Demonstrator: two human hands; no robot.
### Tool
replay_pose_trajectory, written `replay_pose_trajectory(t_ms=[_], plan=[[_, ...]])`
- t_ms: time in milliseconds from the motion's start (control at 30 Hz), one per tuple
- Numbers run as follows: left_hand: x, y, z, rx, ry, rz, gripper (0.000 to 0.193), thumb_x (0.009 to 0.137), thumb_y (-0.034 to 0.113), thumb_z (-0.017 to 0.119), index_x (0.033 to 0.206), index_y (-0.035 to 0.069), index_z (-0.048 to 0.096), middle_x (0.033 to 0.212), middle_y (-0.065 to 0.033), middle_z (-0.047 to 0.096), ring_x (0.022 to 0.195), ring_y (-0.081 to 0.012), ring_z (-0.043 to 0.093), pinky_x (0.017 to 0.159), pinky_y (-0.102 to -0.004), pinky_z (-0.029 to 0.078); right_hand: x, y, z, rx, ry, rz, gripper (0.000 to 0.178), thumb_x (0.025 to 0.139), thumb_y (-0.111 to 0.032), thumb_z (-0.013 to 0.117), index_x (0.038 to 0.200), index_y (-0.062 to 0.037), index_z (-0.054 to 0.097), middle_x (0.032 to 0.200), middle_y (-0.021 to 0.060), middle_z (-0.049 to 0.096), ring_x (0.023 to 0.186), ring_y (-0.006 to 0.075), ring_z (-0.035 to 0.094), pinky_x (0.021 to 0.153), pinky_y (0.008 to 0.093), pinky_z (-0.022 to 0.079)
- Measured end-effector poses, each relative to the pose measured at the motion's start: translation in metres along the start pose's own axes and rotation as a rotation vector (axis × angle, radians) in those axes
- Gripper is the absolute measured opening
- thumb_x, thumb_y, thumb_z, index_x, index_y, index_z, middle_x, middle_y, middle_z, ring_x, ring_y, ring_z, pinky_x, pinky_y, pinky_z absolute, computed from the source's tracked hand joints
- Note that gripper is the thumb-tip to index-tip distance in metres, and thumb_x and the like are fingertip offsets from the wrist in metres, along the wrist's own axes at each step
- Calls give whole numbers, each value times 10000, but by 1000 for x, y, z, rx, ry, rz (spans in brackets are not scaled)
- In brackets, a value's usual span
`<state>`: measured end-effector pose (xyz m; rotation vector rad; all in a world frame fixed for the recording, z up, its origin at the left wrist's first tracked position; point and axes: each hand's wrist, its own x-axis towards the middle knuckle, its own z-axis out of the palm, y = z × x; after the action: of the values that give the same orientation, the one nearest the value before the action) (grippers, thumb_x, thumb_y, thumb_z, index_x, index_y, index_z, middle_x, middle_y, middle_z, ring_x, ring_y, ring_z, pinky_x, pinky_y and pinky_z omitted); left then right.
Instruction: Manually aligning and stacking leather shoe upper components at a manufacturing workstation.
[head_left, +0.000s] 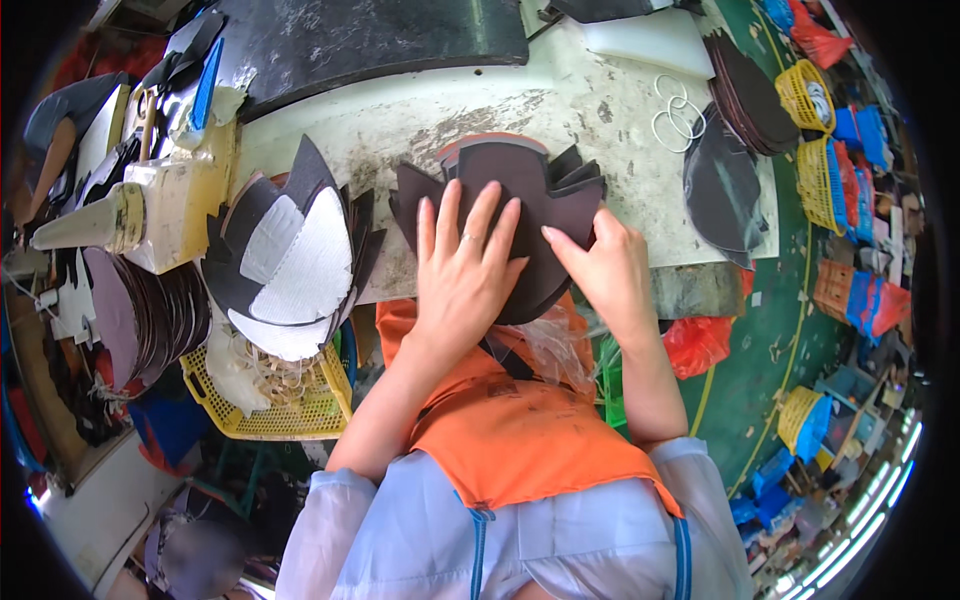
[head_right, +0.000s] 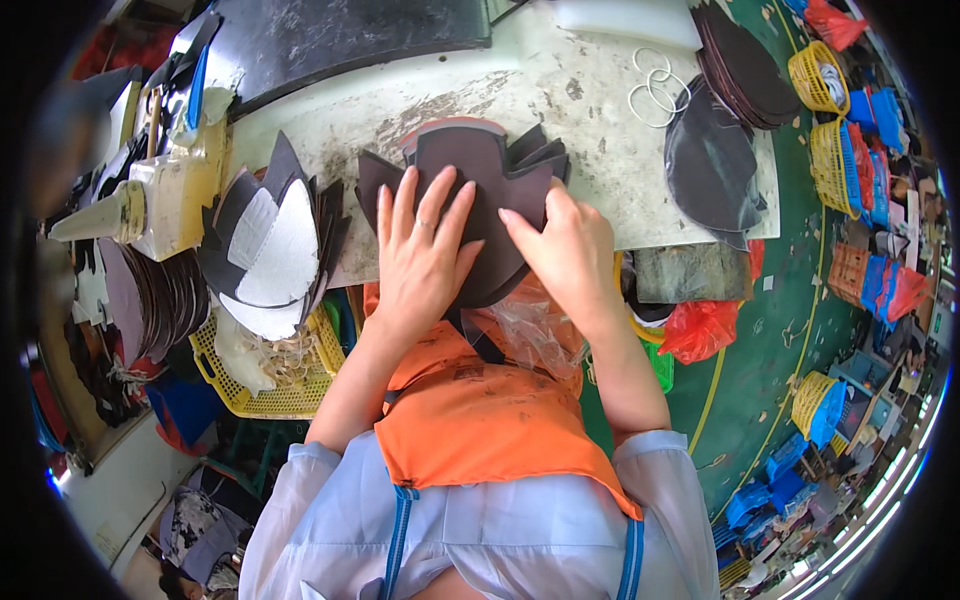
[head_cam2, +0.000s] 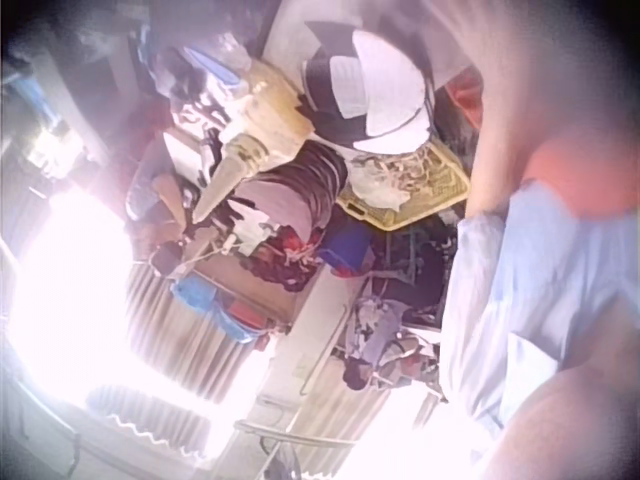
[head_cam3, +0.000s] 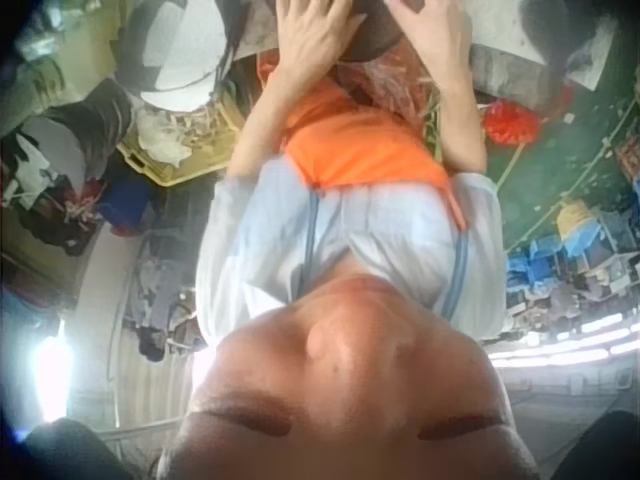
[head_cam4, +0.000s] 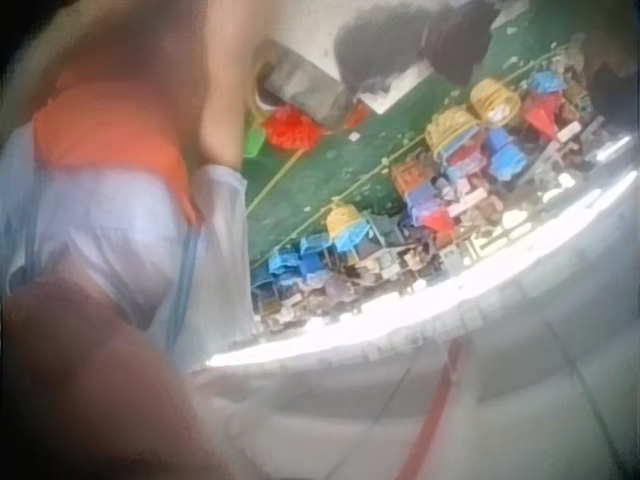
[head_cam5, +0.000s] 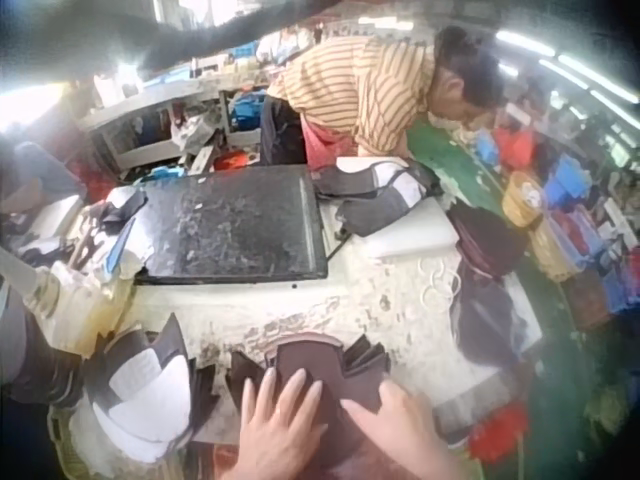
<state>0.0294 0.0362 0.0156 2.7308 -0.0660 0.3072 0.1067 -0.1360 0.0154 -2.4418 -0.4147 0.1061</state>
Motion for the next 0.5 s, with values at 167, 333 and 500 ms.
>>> replay_pose_trajectory(t_ms=[167, 333, 500], plan=[[4, 3, -17, -102, -71, -9, 709, 716, 302, 824, 1369, 234, 556, 1545, -90, 348, 1409, -520, 225, 1118, -657, 224, 34, 33, -30, 76, 145, 294, 348, 829, -272, 766, 963, -6, 588, 685, 115, 623, 597, 302, 612, 575, 376, 475], [-53, -58, -75, 302, 61, -370, 1055, 594, 235, 888, 1507, 178, 364, 1595, -177, 230, 1467, -458, 152, 1160, -615, 166, 9, 79, -94, -392, 428, 86, 328, 790, -149, 769, 1049, -27, 610, 967, 112, 621, 852, 280, 624, 714, 368, 507], [-66, -65, -87, -13, 17, -401, 588, 801, 64, 709, 1367, 107, 559, 1509, -134, 418, 1443, -412, 267, 1159, -533, 230, -6, 125, -89, -502, 379, -84, 277, 815, -67, 712, 1078, -50, 624, 1070, 92, 594, 956, 294, 618, 799, 394, 527]])
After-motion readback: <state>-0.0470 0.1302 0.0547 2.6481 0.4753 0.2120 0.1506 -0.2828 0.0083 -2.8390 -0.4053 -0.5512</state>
